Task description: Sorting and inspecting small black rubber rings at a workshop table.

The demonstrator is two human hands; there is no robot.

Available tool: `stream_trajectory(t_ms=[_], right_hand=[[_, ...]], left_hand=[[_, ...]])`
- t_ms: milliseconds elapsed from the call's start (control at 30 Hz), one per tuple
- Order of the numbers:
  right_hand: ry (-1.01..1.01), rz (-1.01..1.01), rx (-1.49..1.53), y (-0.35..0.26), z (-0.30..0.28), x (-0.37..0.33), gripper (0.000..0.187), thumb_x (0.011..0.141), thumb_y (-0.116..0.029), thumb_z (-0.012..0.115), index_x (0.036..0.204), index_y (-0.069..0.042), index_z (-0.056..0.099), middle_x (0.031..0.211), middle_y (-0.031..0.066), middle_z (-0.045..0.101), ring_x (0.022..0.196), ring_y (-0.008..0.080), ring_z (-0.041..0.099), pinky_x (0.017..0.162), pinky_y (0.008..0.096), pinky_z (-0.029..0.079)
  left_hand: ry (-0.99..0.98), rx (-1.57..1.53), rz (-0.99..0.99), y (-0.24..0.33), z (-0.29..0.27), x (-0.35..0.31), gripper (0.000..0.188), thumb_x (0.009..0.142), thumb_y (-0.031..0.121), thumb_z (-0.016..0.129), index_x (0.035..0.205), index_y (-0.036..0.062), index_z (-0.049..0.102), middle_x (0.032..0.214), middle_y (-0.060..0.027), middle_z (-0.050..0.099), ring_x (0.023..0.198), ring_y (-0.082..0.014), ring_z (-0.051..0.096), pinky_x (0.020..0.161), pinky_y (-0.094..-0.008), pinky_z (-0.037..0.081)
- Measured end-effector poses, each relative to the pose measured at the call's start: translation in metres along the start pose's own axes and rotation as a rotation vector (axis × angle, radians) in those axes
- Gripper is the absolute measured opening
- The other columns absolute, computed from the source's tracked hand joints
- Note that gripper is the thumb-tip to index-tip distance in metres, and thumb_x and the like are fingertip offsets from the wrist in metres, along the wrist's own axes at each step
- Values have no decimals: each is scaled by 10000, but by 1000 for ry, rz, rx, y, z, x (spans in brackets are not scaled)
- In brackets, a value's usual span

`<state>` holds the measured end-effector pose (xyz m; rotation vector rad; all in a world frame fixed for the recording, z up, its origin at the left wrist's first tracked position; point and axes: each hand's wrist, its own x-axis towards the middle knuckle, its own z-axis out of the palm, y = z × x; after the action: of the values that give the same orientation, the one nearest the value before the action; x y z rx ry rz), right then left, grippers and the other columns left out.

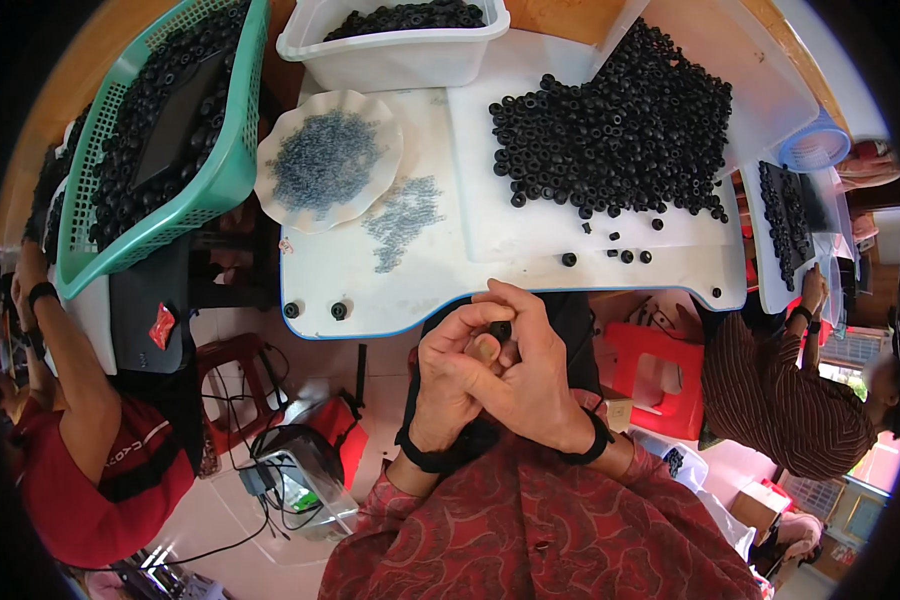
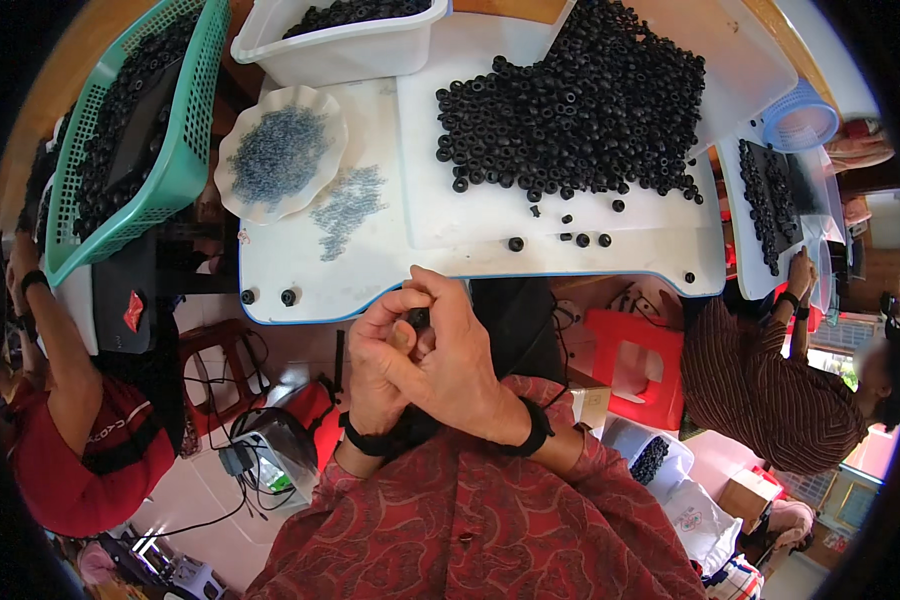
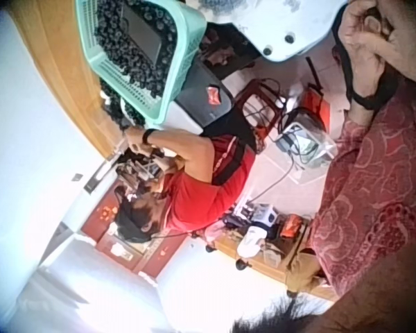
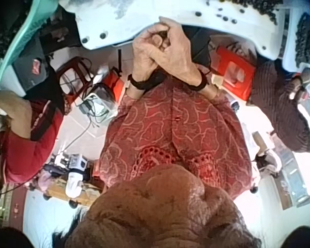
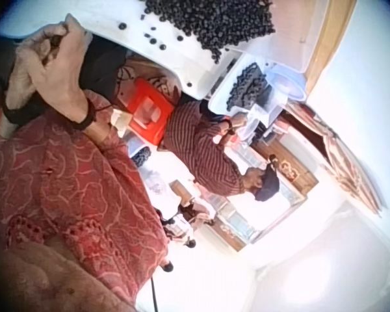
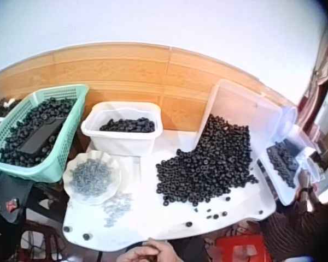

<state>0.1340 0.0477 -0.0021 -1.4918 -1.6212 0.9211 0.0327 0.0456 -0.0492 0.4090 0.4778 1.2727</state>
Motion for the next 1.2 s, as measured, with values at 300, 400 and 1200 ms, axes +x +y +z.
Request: stream_trajectory(t_ms=[300, 400, 1200], right_hand=[[34, -102, 57, 2, 8, -5, 808, 742, -307, 849, 1302, 74, 408, 1149, 196, 579, 931, 252, 634, 739, 336, 538], [-7, -142, 37, 6, 7, -5, 877, 734, -322, 854, 1337, 86, 366, 1172, 200, 556, 939, 257, 624, 728, 338, 537], [146, -77, 219, 23, 26, 0, 534, 795, -195, 775, 1176, 33, 479, 881, 124, 614, 708, 155, 617, 601, 283, 509]], left_hand=[[-67, 6, 9, 0, -11, -6, 245, 944, 99, 604, 1158, -20, 590, 959, -51, 597, 763, -78, 519, 661, -193, 448], [-52, 59, -6, 3, -11, -7, 234, 936, 79, 604, 1146, -23, 588, 978, -65, 605, 771, -81, 530, 669, -197, 458], [12, 77, 92, -6, -9, 1, 219, 935, 60, 588, 1122, -55, 576, 940, -46, 601, 714, -50, 487, 657, -179, 420]])
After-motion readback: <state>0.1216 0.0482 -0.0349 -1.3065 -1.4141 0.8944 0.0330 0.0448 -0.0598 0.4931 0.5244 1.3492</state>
